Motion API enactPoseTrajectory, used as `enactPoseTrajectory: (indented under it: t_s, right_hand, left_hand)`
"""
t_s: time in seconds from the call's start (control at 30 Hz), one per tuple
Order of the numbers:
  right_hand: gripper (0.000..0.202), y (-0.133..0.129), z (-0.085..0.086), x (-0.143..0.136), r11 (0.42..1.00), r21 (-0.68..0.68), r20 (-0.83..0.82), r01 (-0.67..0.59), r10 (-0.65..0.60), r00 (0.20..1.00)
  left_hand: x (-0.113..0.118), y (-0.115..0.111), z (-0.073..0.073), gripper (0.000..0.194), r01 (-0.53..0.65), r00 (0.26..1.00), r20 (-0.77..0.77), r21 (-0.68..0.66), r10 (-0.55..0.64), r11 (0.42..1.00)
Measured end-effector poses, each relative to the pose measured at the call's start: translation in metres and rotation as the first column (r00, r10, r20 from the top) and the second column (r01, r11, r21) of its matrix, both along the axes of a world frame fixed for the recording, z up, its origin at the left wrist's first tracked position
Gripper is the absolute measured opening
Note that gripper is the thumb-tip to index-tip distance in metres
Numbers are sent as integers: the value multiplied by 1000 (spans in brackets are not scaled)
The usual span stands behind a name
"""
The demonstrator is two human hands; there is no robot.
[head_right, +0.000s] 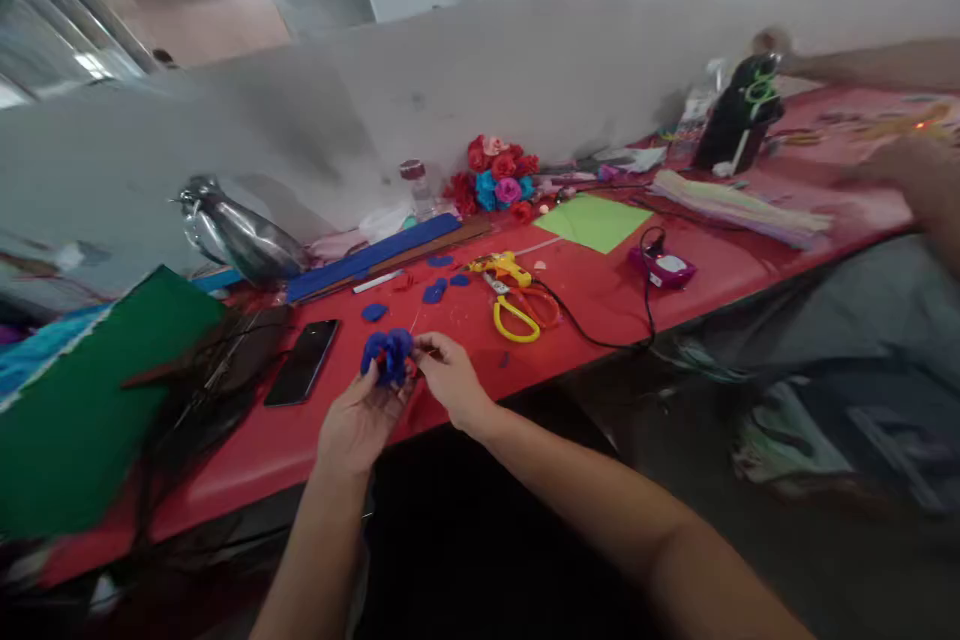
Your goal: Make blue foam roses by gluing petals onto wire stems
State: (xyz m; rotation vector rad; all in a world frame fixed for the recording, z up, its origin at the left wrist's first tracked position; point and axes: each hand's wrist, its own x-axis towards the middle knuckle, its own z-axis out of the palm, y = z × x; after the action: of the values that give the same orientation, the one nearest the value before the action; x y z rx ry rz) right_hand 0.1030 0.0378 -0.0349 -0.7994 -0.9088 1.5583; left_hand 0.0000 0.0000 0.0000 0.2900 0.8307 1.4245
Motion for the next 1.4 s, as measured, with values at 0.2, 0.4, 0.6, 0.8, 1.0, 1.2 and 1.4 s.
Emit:
enactPoseTrajectory:
  t_s: [0.2, 0.4, 0.6, 0.8, 1.0, 1.2, 1.4]
  right_hand:
    - [11, -14, 10, 7, 997, 66, -6, -41, 42, 999]
    - [7, -23, 20, 9, 989, 142, -6, -49, 51, 999]
    - [12, -22, 21, 18, 992, 128, 63, 16, -24, 998]
    - [17, -14, 33, 29, 997, 72, 91, -27, 20, 996]
    - [16, -11, 31, 31, 978, 210, 182, 2, -42, 982]
    - [8, -18, 29, 33, 903, 418, 332, 98, -252, 909]
    - [11, -13, 30, 32, 900, 435, 363, 24, -200, 910]
  left_hand:
    - [-9, -2, -9, 21, 40, 999, 26, 83, -42, 996]
    - [-10, -4, -12, 13, 39, 999, -19, 160, -36, 986]
    - [-3, -8, -9, 14, 17, 987, -159, 220, 19, 975]
    - [-1, -14, -5, 29, 129, 953, -298, 262, -47, 956]
    - [-5, -13, -8, 33, 169, 928, -366, 247, -70, 954]
    - [-4, -13, -11, 32, 166, 925, -374, 242, -66, 956]
    - [-4, -14, -9, 33, 142, 919, -392, 216, -47, 966]
